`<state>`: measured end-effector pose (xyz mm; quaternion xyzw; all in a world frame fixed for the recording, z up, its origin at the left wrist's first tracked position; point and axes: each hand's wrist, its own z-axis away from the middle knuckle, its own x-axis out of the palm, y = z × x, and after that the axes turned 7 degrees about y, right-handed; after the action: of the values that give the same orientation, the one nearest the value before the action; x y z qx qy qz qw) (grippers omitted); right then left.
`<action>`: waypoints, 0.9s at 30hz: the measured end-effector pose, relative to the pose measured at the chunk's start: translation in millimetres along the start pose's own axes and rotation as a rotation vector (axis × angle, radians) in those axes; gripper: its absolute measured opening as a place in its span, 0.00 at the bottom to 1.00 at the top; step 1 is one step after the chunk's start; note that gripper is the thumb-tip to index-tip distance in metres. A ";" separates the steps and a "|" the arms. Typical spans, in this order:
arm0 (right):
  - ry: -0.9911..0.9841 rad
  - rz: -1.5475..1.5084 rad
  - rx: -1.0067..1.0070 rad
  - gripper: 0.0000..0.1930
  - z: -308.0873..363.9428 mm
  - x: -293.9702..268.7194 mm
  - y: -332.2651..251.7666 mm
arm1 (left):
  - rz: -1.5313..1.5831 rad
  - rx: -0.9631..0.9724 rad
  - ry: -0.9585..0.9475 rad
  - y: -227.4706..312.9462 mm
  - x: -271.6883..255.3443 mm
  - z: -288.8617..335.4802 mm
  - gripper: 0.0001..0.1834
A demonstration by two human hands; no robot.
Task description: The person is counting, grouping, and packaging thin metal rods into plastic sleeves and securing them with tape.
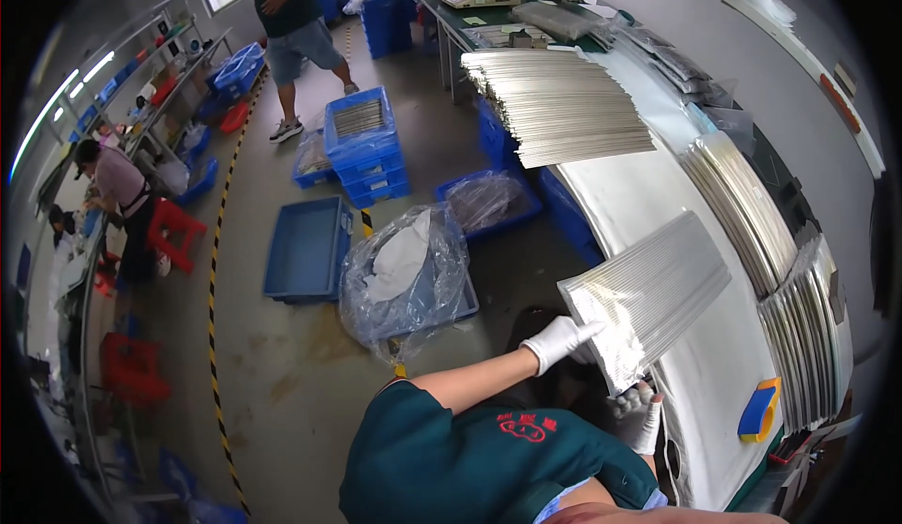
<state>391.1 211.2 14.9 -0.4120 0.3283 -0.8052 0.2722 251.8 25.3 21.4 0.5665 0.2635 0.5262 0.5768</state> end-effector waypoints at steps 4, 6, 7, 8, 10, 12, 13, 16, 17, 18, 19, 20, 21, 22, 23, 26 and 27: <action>0.111 0.172 -0.164 0.13 3.6 3.0 -18.8 | 0.047 -0.430 -0.335 15.9 41.6 32.4 0.16; 0.155 0.245 -0.159 0.13 6.2 0.9 -23.0 | 0.376 -0.506 -0.584 -6.2 50.1 30.5 0.14; 0.149 0.277 -0.160 0.14 6.6 0.6 -25.5 | 0.363 -0.522 -0.553 -0.9 53.4 36.9 0.15; 0.110 0.310 -0.125 0.13 3.7 -5.2 -27.2 | 0.425 -0.534 -0.662 -15.1 49.1 29.5 0.16; 0.130 0.377 -0.099 0.13 -4.4 -12.1 -24.9 | 0.263 -0.503 -0.548 -4.9 46.6 37.6 0.18; 0.076 0.316 -0.087 0.14 -11.7 -6.5 -13.5 | 0.056 -0.407 -0.487 -2.3 41.7 37.4 0.25; 0.010 0.227 -0.048 0.14 -21.8 -10.6 -3.6 | 0.055 -0.405 -0.483 -5.1 37.2 36.0 0.25; -0.128 0.120 -0.043 0.21 -39.1 7.1 14.9 | -0.029 -0.413 -0.487 0.3 24.6 41.0 0.28; -0.157 0.060 0.012 0.22 -45.3 8.8 18.7 | -0.036 -0.391 -0.469 6.5 18.4 44.0 0.28; -0.185 0.001 0.067 0.23 -54.3 8.4 26.2 | -0.042 -0.369 -0.452 12.0 12.2 46.6 0.28; -0.199 -0.097 0.124 0.21 -63.6 5.8 34.0 | -0.055 -0.371 -0.427 15.3 3.6 47.4 0.30; -0.196 -0.176 0.117 0.20 -62.5 15.4 33.8 | -0.059 -0.351 -0.398 16.3 -6.3 45.7 0.30; -0.194 -0.255 0.109 0.18 -61.5 29.0 33.2 | -0.092 -0.330 -0.325 19.2 -16.9 44.7 0.31; -0.225 -0.343 0.184 0.16 -53.2 45.4 25.5 | -0.083 -0.288 -0.254 21.2 -30.4 43.6 0.30; -0.225 -0.344 0.186 0.16 -47.3 55.5 19.4 | -0.102 -0.255 -0.176 26.6 -42.7 40.9 0.30; -0.311 -0.476 0.332 0.17 -41.8 78.6 10.1 | -0.093 -0.110 0.152 41.3 -64.1 35.3 0.28; -0.311 -0.502 0.418 0.17 -43.6 86.0 8.8 | -0.152 -0.064 0.225 43.4 -68.3 33.0 0.25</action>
<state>311.8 157.9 30.6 -0.5329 0.0001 -0.8243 0.1913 247.2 -57.4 49.1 0.4636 0.3517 0.5495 0.5995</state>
